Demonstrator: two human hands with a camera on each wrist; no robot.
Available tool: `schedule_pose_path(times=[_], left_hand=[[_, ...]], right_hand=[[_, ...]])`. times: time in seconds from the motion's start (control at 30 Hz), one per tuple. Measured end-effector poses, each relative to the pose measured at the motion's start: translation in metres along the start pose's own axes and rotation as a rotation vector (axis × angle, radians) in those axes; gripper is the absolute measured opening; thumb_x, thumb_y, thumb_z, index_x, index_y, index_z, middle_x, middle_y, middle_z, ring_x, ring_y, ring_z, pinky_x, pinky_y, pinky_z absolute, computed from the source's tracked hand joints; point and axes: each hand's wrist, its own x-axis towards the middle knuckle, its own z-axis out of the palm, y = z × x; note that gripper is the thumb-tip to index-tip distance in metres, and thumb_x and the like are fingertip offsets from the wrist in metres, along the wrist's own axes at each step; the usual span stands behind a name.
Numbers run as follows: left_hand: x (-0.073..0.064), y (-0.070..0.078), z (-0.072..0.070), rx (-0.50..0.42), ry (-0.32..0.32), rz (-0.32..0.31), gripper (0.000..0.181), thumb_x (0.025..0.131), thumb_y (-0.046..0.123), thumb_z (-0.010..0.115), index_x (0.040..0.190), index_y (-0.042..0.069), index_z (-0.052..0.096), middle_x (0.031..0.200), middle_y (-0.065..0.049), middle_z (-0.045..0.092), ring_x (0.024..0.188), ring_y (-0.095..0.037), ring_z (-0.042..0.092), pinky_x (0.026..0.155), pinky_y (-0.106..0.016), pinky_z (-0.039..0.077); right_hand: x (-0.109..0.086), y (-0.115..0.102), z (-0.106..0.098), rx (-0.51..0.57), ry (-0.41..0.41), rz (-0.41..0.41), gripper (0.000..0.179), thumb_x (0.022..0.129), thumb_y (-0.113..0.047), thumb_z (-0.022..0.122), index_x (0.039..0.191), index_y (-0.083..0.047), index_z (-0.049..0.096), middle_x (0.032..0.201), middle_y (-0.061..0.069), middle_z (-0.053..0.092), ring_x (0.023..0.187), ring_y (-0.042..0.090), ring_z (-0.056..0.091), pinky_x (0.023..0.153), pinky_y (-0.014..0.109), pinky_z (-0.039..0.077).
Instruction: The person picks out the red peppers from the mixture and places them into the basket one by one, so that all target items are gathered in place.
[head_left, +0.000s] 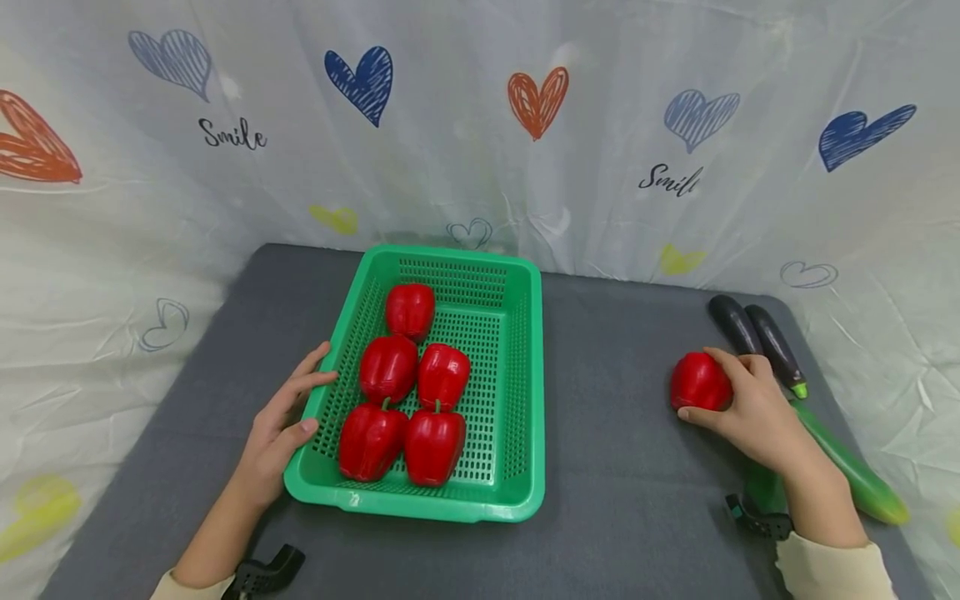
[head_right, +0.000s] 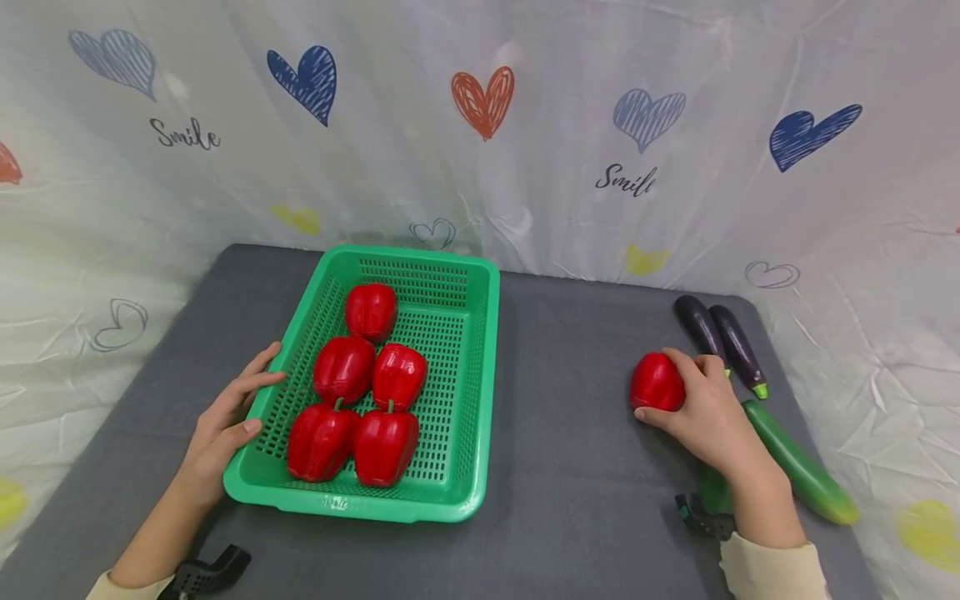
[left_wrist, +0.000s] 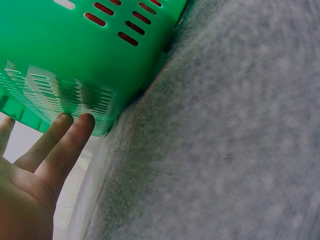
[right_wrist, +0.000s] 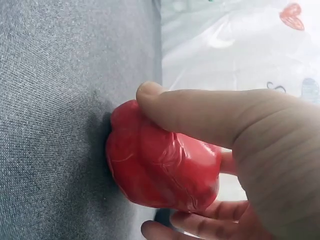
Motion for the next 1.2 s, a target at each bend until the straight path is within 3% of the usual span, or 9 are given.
schedule_pose_path(times=[0.17, 0.43, 0.7, 0.97, 1.2], left_hand=[[0.0, 0.0, 0.0, 0.0, 0.004, -0.002, 0.053, 0.094, -0.015, 0.045, 0.146, -0.016, 0.053, 0.173, -0.028, 0.033, 0.161, -0.031, 0.033, 0.125, -0.03, 0.029], [0.002, 0.003, 0.0, -0.001, -0.005, -0.012, 0.05, 0.097, -0.012, 0.045, 0.146, -0.017, 0.053, 0.172, -0.031, 0.031, 0.162, -0.033, 0.031, 0.126, -0.03, 0.028], [0.002, 0.003, 0.0, -0.006, -0.004, -0.012, 0.051, 0.096, -0.012, 0.045, 0.146, -0.016, 0.053, 0.172, -0.031, 0.031, 0.162, -0.033, 0.031, 0.126, -0.03, 0.027], [0.001, 0.002, -0.001, 0.0, -0.004, -0.012, 0.051, 0.096, -0.012, 0.046, 0.147, -0.016, 0.053, 0.172, -0.031, 0.031, 0.162, -0.033, 0.03, 0.126, -0.03, 0.027], [0.0, 0.0, -0.002, 0.006, -0.008, -0.006, 0.051, 0.096, -0.012, 0.046, 0.147, -0.016, 0.052, 0.173, -0.03, 0.03, 0.162, -0.032, 0.03, 0.126, -0.031, 0.027]], right_hand=[[0.001, -0.002, 0.0, 0.003, 0.004, -0.013, 0.095, 0.081, -0.03, 0.097, 0.151, 0.007, 0.046, 0.145, 0.036, 0.044, 0.126, 0.057, 0.046, 0.087, 0.08, 0.053], [0.005, 0.0, 0.003, 0.015, -0.067, 0.011, 0.117, 0.077, -0.036, 0.101, 0.158, 0.015, 0.032, 0.148, 0.039, 0.042, 0.13, 0.059, 0.044, 0.09, 0.079, 0.053], [0.006, -0.001, 0.003, 0.037, -0.1, 0.028, 0.124, 0.076, -0.036, 0.101, 0.16, 0.016, 0.026, 0.149, 0.04, 0.042, 0.129, 0.06, 0.045, 0.091, 0.078, 0.053], [0.003, -0.004, 0.008, 0.018, -0.041, 0.014, 0.105, 0.078, -0.031, 0.1, 0.152, 0.011, 0.04, 0.14, 0.034, 0.051, 0.122, 0.055, 0.052, 0.083, 0.072, 0.058], [0.001, -0.01, 0.012, -0.046, 0.019, 0.027, 0.106, 0.078, -0.039, 0.099, 0.154, 0.008, 0.041, 0.139, 0.036, 0.052, 0.119, 0.056, 0.055, 0.082, 0.076, 0.057]])
